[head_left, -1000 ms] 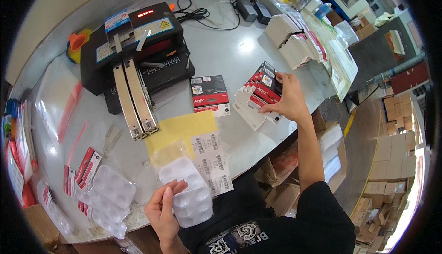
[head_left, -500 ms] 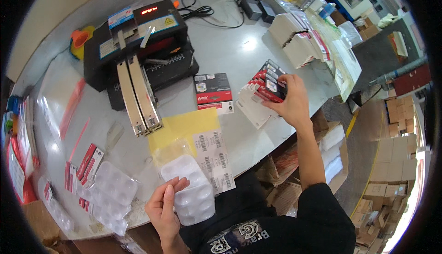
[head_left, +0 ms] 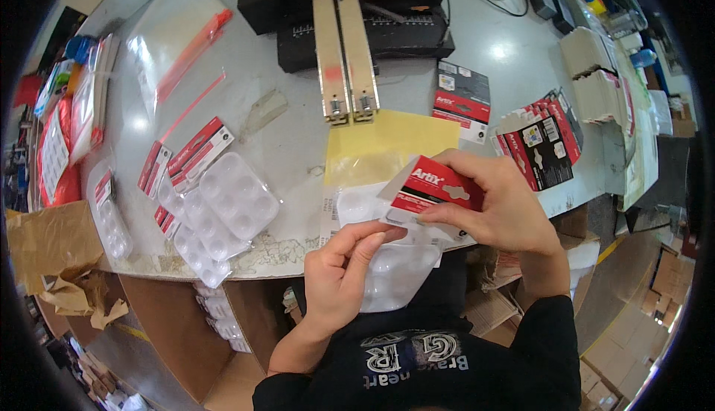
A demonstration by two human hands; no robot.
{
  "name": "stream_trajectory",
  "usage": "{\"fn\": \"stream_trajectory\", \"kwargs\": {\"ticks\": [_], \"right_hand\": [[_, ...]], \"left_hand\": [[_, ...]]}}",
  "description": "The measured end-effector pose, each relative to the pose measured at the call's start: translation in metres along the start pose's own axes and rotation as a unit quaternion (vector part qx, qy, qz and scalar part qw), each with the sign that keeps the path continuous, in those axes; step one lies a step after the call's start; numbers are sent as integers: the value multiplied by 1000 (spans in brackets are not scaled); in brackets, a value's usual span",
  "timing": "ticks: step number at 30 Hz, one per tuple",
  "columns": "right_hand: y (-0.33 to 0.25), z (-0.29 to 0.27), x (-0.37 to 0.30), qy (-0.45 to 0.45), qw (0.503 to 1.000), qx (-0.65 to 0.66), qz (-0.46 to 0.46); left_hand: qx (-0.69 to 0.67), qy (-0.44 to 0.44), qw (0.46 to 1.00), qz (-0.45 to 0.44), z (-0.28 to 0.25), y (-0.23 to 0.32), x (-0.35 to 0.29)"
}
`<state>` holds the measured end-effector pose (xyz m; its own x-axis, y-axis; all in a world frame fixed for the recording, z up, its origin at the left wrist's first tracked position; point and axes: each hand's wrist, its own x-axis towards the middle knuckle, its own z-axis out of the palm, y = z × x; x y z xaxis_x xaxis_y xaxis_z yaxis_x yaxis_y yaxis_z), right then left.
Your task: The person packs plastic mixing palettes into clear plastic bags, inserts product labels, and seals them using a heat-sealing machine. They then stack the finished packages and place them into a cardboard box.
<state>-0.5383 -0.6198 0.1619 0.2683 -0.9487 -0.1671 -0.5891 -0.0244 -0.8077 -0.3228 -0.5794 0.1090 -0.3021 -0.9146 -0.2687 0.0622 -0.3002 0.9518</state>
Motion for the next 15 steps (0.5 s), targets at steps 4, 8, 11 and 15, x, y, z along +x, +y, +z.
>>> {"fn": "stream_trajectory", "kwargs": {"ticks": [4,8,11,15], "right_hand": [[1,16,17,-34,999,35,-23],[-2,19,19,-57,996,-19,-60],[-1,17,21,-79,993,-29,-82],[8,11,26,-107,984,-75,-122]], "left_hand": [[12,31,999,-17,-4,-1,-2],[13,39,999,-32,-6,-3,-1],[-9,44,998,-37,-6,-6,-2],[66,18,996,-56,-9,-8,-4]]}}
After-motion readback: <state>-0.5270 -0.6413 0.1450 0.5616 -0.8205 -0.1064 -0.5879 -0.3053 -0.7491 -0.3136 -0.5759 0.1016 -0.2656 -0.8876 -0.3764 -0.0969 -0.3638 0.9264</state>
